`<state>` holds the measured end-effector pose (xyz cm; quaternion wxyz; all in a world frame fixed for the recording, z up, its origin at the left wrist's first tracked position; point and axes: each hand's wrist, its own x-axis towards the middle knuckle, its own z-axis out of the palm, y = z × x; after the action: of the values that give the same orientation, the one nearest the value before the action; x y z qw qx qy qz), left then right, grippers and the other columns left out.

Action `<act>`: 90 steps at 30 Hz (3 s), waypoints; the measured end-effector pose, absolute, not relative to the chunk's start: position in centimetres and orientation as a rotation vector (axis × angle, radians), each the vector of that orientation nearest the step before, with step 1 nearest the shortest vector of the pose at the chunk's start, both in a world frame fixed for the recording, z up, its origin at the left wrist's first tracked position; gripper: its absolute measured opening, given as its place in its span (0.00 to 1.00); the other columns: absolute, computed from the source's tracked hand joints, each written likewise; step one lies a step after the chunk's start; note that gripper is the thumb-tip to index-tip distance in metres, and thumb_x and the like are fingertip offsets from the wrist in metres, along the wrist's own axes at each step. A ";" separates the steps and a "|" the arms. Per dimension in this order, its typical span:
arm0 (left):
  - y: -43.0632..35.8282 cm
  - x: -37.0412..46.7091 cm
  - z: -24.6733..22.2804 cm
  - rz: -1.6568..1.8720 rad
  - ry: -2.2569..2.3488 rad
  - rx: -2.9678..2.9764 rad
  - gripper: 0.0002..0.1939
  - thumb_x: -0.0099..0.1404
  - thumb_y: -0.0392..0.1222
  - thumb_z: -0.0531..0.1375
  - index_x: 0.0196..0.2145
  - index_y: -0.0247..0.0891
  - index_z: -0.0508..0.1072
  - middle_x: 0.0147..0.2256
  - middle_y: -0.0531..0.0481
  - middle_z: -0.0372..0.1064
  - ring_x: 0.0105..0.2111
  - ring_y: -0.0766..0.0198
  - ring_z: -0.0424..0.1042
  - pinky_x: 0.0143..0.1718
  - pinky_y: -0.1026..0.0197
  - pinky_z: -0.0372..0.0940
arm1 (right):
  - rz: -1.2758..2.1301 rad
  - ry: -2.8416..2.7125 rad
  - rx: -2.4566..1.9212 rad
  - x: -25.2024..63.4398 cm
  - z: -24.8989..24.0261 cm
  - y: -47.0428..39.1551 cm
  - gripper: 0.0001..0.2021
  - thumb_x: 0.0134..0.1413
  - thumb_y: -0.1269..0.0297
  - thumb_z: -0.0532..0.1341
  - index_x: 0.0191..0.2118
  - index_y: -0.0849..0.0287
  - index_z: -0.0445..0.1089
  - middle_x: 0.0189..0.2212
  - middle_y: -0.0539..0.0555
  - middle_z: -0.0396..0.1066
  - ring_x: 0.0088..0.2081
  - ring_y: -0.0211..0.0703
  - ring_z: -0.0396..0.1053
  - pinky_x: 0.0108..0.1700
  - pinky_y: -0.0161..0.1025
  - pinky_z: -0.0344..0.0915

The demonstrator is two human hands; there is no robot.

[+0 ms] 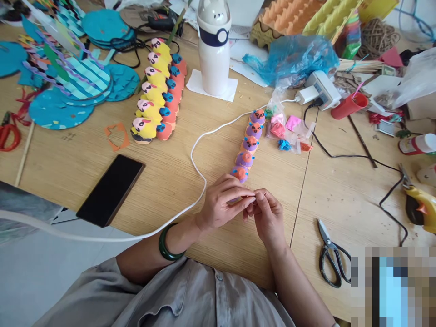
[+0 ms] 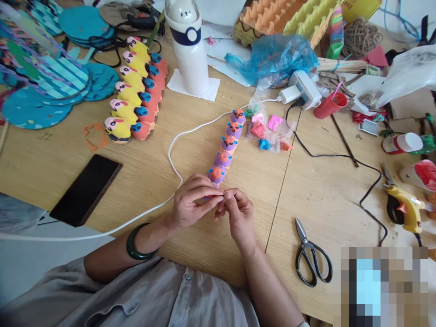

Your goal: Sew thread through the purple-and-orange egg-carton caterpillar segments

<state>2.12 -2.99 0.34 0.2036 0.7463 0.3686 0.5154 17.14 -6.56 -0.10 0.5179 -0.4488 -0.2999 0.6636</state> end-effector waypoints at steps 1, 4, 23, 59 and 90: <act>-3.0 2.1 0.4 1.449 1.025 2.078 0.02 0.67 0.36 0.67 0.38 0.38 0.79 0.32 0.50 0.79 0.35 0.64 0.74 0.40 0.61 0.71 | 1.589 -0.729 -1.072 17.1 -0.1 -6.6 0.14 0.61 0.52 0.67 0.31 0.57 0.75 0.20 0.46 0.68 0.22 0.34 0.66 0.23 0.32 0.68; -3.0 2.0 0.6 1.481 1.027 1.951 0.01 0.67 0.36 0.67 0.37 0.37 0.79 0.32 0.50 0.78 0.34 0.65 0.74 0.39 0.62 0.71 | 1.511 -0.709 -1.080 17.0 0.0 -6.4 0.12 0.61 0.55 0.67 0.31 0.57 0.75 0.21 0.46 0.68 0.22 0.33 0.65 0.23 0.32 0.68; -4.1 2.2 0.8 1.294 0.759 1.432 0.23 0.72 0.33 0.60 0.62 0.44 0.73 0.52 0.43 0.78 0.49 0.59 0.80 0.48 0.59 0.79 | 0.820 -1.063 -1.193 17.3 -0.2 -7.7 0.09 0.64 0.69 0.64 0.48 0.54 0.73 0.38 0.52 0.79 0.27 0.36 0.76 0.32 0.40 0.78; -4.2 3.1 1.1 0.966 0.564 0.762 0.11 0.70 0.43 0.64 0.43 0.36 0.85 0.46 0.40 0.78 0.42 0.60 0.81 0.42 0.60 0.79 | 0.323 -1.603 -1.131 19.6 -0.2 -6.7 0.17 0.57 0.79 0.65 0.48 0.51 0.76 0.38 0.55 0.78 0.38 0.47 0.77 0.35 0.46 0.77; -4.2 2.8 1.6 1.245 0.875 1.496 0.05 0.66 0.39 0.68 0.38 0.35 0.80 0.31 0.49 0.73 0.24 0.72 0.64 0.23 0.70 0.63 | 0.969 -1.241 -1.180 18.3 -0.8 -7.9 0.12 0.68 0.69 0.59 0.30 0.55 0.70 0.23 0.48 0.65 0.27 0.38 0.64 0.30 0.37 0.62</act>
<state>2.85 -4.19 1.55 0.4828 0.6141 0.3590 0.5109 18.35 -7.95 -0.84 0.5536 -0.4995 -0.5251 0.4102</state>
